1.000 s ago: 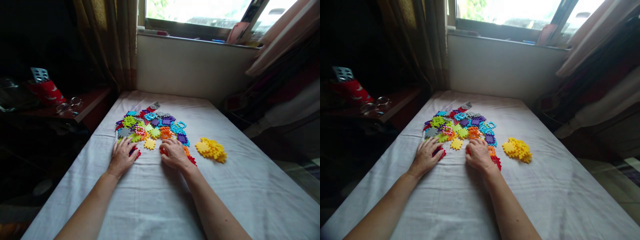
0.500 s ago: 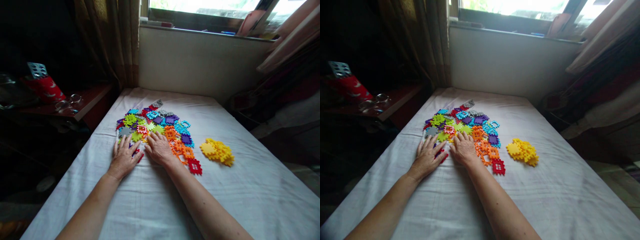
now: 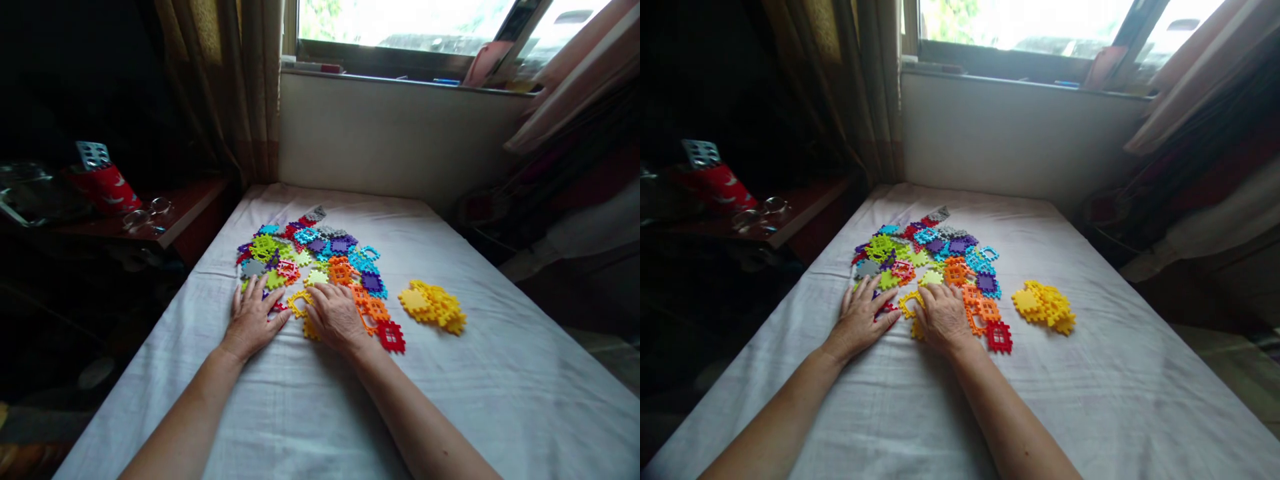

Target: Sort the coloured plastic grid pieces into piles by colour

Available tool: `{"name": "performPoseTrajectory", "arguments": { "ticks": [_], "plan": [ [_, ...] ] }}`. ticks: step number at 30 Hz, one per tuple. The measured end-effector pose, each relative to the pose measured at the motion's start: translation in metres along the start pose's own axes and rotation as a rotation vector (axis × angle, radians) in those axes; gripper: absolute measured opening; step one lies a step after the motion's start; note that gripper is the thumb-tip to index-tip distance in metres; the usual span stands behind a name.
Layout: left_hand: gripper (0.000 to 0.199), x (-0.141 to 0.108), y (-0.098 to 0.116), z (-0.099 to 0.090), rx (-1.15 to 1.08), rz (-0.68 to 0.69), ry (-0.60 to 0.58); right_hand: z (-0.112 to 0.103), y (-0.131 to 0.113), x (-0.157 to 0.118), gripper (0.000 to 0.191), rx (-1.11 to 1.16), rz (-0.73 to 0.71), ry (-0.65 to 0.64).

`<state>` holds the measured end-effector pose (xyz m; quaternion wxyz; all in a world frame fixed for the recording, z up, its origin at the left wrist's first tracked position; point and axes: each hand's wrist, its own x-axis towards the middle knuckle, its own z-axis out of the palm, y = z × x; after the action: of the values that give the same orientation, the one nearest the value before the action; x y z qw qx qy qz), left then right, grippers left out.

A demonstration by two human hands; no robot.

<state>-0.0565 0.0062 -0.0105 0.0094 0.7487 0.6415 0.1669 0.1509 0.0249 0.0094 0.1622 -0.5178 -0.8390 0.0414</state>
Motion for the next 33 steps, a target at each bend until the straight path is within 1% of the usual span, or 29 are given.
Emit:
{"name": "performPoseTrajectory", "arguments": {
  "ticks": [5, 7, 9, 14, 17, 20, 24, 28, 33],
  "plan": [
    [0.044, 0.000, -0.002, 0.000, -0.016, 0.016, -0.015, -0.003, 0.013, 0.024, 0.041, -0.066, 0.123, -0.021],
    [0.044, 0.001, -0.001, -0.001, -0.020, 0.011, -0.027, -0.007, 0.019, 0.026, 0.037, -0.107, 0.189, 0.000],
    [0.043, 0.001, -0.001, -0.001, -0.022, 0.011, -0.026, -0.012, 0.022, 0.025, 0.031, -0.125, 0.226, 0.009],
    [0.042, 0.002, -0.001, -0.001, -0.034, 0.022, -0.008, -0.015, 0.021, 0.019, 0.028, -0.109, 0.207, -0.058],
    [0.043, 0.002, -0.002, 0.000, -0.033, 0.023, -0.002, -0.012, 0.018, 0.021, 0.028, -0.114, 0.199, -0.048],
    [0.043, 0.001, -0.002, 0.001, -0.026, 0.027, -0.002, -0.011, 0.017, 0.023, 0.030, -0.112, 0.161, -0.057],
    [0.042, 0.000, -0.002, 0.001, -0.023, 0.031, 0.006, -0.011, 0.018, 0.023, 0.027, -0.085, 0.130, -0.076],
    [0.042, 0.000, -0.002, 0.001, -0.027, 0.028, 0.008, -0.006, 0.021, 0.023, 0.022, -0.034, 0.110, -0.037],
    [0.041, 0.000, -0.002, 0.001, -0.042, 0.022, 0.016, -0.001, 0.030, 0.027, 0.022, 0.177, 0.111, 0.110]
  ]
}}
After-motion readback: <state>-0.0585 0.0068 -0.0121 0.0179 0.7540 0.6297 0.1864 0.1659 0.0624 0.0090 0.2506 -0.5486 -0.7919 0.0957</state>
